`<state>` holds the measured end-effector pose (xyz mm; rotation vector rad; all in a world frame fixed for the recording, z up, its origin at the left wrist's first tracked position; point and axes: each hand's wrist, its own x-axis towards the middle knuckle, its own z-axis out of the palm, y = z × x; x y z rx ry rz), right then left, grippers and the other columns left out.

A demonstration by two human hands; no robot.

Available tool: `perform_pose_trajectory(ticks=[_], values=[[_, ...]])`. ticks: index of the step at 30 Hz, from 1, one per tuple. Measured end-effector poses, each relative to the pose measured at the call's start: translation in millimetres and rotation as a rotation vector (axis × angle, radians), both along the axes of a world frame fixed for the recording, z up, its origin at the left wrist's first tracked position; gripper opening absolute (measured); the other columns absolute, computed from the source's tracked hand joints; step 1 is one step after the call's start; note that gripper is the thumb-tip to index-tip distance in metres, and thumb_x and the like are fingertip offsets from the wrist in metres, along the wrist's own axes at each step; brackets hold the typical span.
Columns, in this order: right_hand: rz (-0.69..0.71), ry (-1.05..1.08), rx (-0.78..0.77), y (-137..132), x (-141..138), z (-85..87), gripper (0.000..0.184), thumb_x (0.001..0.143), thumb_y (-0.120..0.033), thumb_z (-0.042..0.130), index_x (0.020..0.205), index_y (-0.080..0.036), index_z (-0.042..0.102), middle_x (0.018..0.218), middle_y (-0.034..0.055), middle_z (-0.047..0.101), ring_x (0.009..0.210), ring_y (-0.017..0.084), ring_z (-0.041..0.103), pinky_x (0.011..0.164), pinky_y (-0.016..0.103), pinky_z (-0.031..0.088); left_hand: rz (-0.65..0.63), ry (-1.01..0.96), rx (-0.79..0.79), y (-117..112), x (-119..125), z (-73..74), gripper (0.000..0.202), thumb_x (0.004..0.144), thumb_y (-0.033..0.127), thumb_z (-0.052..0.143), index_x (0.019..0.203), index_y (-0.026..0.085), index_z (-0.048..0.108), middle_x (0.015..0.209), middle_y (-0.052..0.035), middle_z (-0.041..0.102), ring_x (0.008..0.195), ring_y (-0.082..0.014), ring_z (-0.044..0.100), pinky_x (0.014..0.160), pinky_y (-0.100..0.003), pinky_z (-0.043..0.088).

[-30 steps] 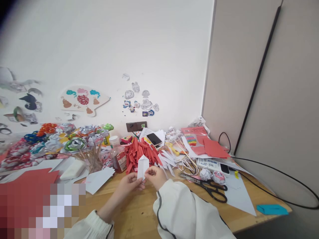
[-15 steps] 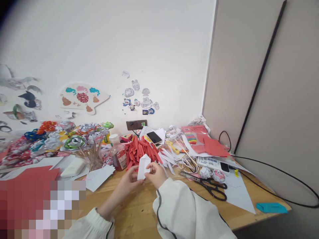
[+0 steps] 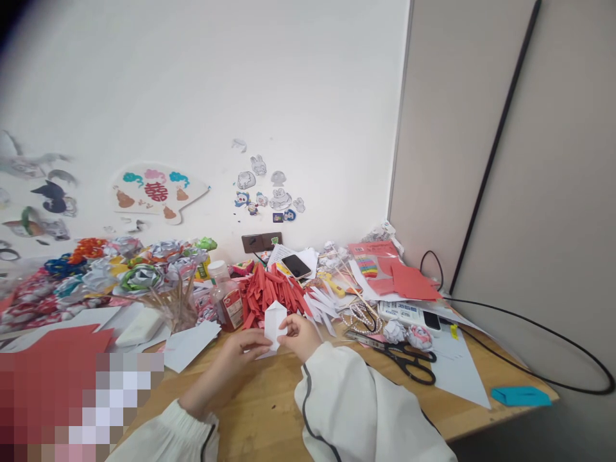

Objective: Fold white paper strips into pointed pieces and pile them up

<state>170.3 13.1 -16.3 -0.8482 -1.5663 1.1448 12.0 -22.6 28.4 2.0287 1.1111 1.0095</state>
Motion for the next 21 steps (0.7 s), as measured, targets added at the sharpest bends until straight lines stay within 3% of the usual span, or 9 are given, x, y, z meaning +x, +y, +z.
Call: perform_pose_trajectory(ticks=[9,14,21], values=[[-0.033,-0.014,0.025,-2.8,-1.6,1.9,0.018,0.057,-0.014,0.056,0.073,-0.016,0.048,0.053,-0.0064,0.045,0.048,0.007,0.041,0.048,0.019,0.032,0.076,-0.378,-0.352,10.2,9.5,-21.6,0.021,0.056,0.031,0.064,0.064,0.013,0.057,0.057,-0.0019,0.061,0.056,-0.0145,0.057,0.056,-0.025,0.043],[-0.056,-0.011,0.045,-2.2,-3.2,0.3,0.017,0.058,-0.014,0.055,0.073,-0.017,0.047,0.052,-0.0067,0.043,0.048,0.007,0.040,0.047,0.018,0.031,0.159,-0.485,-0.382,10.5,17.3,-27.2,0.023,0.053,0.031,0.065,0.064,0.014,0.054,0.051,0.0014,0.059,0.050,-0.0122,0.055,0.051,-0.023,0.043],[-0.065,-0.007,0.047,-1.4,-3.8,-1.8,0.017,0.058,-0.013,0.055,0.073,-0.016,0.047,0.050,-0.0081,0.037,0.045,0.006,0.036,0.045,0.018,0.028,0.178,-0.553,-0.372,11.8,19.1,-30.7,0.031,0.050,0.028,0.067,0.071,0.015,0.048,0.049,0.0045,0.054,0.047,-0.0114,0.055,0.049,-0.023,0.044]])
